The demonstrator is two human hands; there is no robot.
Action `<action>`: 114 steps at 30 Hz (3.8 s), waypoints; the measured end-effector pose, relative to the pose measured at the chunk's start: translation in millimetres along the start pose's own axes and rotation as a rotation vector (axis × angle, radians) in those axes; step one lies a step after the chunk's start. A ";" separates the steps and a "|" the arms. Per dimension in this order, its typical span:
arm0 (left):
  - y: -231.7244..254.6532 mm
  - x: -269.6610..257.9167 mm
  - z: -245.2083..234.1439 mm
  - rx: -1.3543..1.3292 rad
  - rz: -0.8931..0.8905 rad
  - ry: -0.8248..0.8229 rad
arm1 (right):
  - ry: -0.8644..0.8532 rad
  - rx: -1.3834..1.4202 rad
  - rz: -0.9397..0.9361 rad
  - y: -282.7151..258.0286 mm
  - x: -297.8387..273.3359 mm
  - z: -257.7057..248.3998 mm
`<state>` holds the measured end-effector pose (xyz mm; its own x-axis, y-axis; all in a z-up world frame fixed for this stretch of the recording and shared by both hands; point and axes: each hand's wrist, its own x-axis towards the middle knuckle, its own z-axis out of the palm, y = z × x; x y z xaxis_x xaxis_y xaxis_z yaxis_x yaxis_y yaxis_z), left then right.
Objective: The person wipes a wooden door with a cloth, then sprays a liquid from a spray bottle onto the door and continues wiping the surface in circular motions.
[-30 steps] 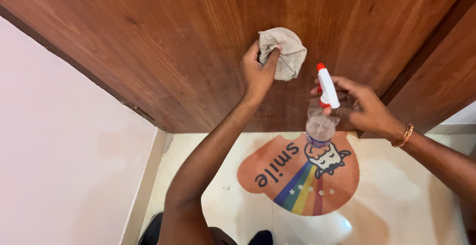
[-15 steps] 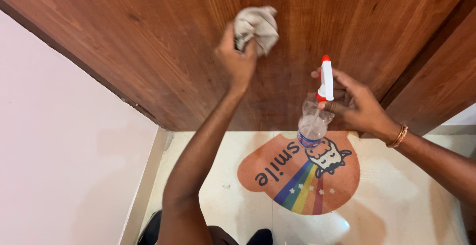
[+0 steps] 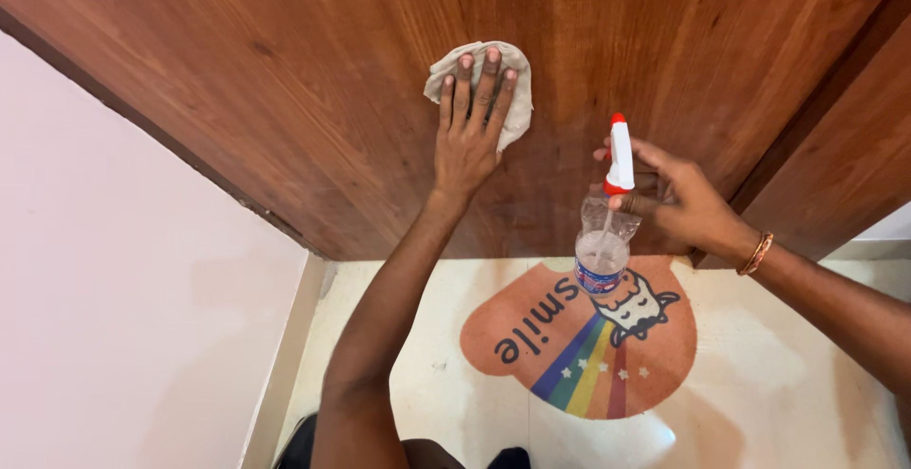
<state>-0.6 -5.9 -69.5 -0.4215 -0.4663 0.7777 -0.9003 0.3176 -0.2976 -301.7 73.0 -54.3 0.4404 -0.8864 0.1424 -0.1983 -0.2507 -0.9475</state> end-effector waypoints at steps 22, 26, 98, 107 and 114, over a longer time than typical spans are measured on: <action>6.4 -3.4 11.1 -0.072 0.005 0.050 | -0.001 -0.157 -0.216 -4.3 -8.5 9.0; 12.3 0.3 9.5 -0.062 -0.001 0.024 | 0.007 -0.177 -0.158 -4.0 -8.6 9.4; 84.5 39.8 12.8 -0.241 0.089 0.039 | 0.157 -1.456 0.713 57.2 -61.0 -140.9; 63.3 25.6 22.0 -0.026 0.116 -0.026 | 0.158 -1.573 -0.564 21.4 43.6 9.4; 40.4 25.8 24.4 -0.094 0.075 -0.005 | 0.359 -1.327 -0.662 39.3 77.9 28.6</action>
<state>-50.5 -25.2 -75.0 -0.4881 -0.4425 0.7523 -0.8522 0.4275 -0.3015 -250.2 5.2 -88.7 0.5721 -0.4739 0.6694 -0.7609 -0.6114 0.2173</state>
